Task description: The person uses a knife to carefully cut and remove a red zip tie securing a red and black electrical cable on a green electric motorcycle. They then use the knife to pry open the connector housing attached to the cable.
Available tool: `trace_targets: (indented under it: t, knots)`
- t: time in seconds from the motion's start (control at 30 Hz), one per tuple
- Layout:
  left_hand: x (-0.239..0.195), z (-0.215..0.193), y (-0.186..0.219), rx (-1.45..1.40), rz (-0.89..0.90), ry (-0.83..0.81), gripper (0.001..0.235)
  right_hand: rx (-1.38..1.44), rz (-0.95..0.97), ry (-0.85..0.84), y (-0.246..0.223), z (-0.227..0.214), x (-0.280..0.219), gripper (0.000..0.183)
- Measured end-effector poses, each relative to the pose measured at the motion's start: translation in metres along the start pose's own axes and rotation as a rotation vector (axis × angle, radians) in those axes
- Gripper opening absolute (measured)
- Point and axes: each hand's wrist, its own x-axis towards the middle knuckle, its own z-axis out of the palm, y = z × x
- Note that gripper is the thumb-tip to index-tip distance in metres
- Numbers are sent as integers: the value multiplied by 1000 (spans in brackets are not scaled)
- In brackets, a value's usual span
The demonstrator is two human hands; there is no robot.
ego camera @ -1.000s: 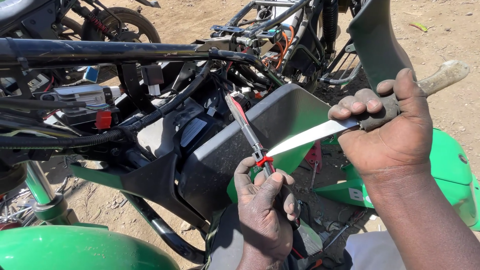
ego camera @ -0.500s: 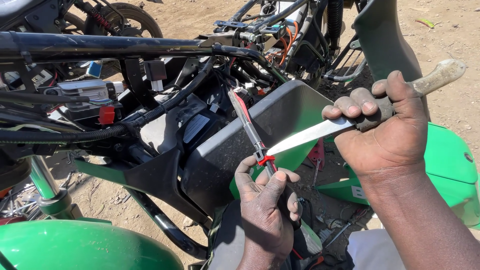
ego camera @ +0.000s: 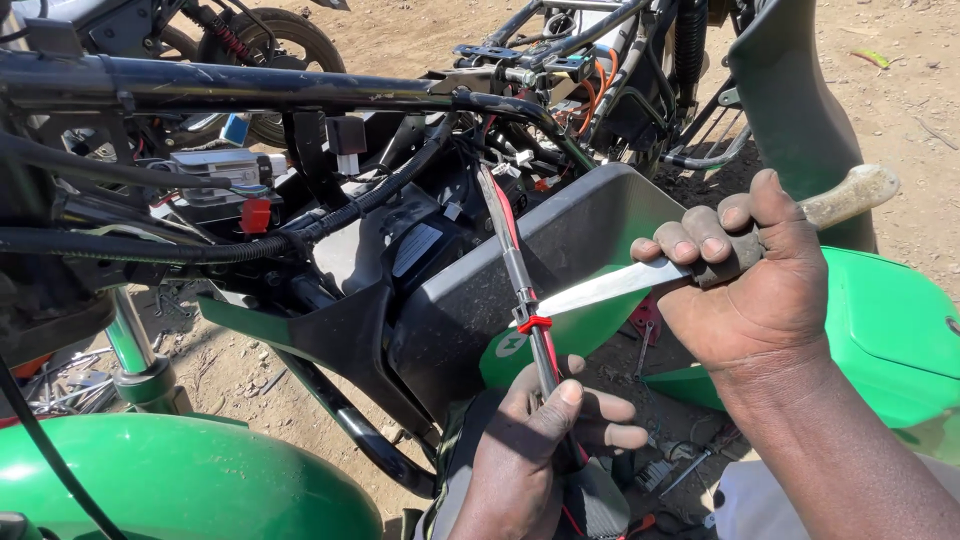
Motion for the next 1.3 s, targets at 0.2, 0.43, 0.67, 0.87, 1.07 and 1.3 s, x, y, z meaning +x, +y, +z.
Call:
trace_targets:
  t: [0.2, 0.43, 0.67, 0.87, 1.07, 1.3]
  knots:
    - [-40, 7, 1, 411, -205, 313, 35, 6, -30, 20, 6, -2, -4, 33]
    - [-30, -12, 1, 1313, -50, 211, 27, 4, -3, -1, 21, -4, -6, 32]
    - [-33, -8, 9, 1282, -37, 122, 30, -100, -11, -138, 18, 7, -10, 33]
    - [-38, -5, 14, 1214, -111, 119, 37, -90, 78, -92, 11, 10, -18, 37]
    - [-48, -6, 16, 1148, -132, 205, 40, -75, 87, -25, 8, 8, -26, 33]
    - [-36, -26, -7, 1231, 23, 260, 46, -88, 84, -11, 4, 5, -33, 36]
